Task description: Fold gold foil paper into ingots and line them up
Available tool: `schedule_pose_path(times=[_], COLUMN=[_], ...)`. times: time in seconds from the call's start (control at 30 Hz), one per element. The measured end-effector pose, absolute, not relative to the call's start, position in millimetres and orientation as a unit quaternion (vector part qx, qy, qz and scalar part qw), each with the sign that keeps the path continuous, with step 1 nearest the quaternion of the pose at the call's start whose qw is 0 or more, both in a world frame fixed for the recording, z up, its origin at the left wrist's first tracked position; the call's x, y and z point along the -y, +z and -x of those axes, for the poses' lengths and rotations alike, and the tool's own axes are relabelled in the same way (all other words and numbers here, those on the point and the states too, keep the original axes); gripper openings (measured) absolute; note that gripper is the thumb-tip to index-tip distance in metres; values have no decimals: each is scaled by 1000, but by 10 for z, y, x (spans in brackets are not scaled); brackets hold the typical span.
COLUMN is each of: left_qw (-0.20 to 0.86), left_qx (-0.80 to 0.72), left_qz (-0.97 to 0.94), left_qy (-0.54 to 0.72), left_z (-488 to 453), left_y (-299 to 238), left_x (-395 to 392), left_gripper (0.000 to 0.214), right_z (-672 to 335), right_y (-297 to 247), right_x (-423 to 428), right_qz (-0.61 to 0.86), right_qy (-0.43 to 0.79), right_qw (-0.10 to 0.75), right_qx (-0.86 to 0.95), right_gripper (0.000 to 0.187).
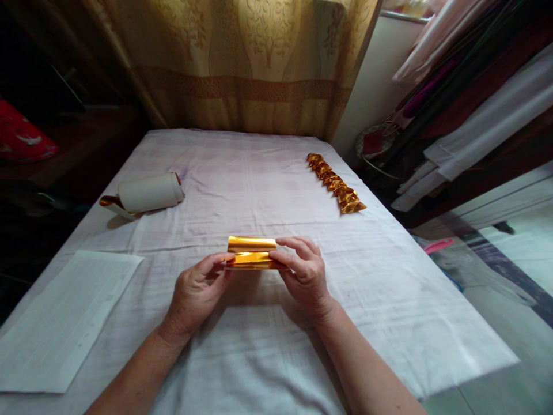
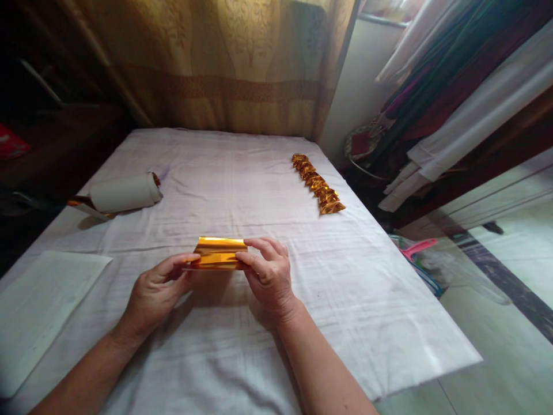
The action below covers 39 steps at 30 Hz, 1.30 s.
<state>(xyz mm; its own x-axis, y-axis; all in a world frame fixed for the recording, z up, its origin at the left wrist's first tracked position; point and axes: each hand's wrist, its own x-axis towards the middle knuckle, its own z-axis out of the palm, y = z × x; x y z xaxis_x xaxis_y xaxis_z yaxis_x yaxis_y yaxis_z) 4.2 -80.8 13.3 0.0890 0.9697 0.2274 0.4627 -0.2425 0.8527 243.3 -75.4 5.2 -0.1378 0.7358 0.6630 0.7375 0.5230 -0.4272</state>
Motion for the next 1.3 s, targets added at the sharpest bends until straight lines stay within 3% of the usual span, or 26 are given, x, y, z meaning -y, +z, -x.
schedule_pose_path(times=[0.23, 0.4, 0.73, 1.0, 1.3], left_qw=[120, 72, 91, 63, 38], left_qx=[-479, -494, -507, -553, -567], left_qz=[-798, -823, -823, -796, -791], left_qy=[345, 271, 239, 238, 227], left_z=[18, -1, -48, -129, -174], left_y=[23, 65, 70, 23, 16], left_x=[748, 760, 788, 727, 716], left_gripper=[19, 11, 7, 16, 20], right_z=[-2437, -2440, -2524, -2431, -2280], right_y=[-70, -37, -97, -80, -59], right_x=[744, 785, 778, 759, 772], right_qz=[522, 530, 524, 577, 632], right_qy=[24, 69, 91, 149, 120], right_qw=[323, 258, 275, 303, 316], right_qx=[789, 805, 801, 744, 698], right_gripper=[27, 26, 19, 9, 19])
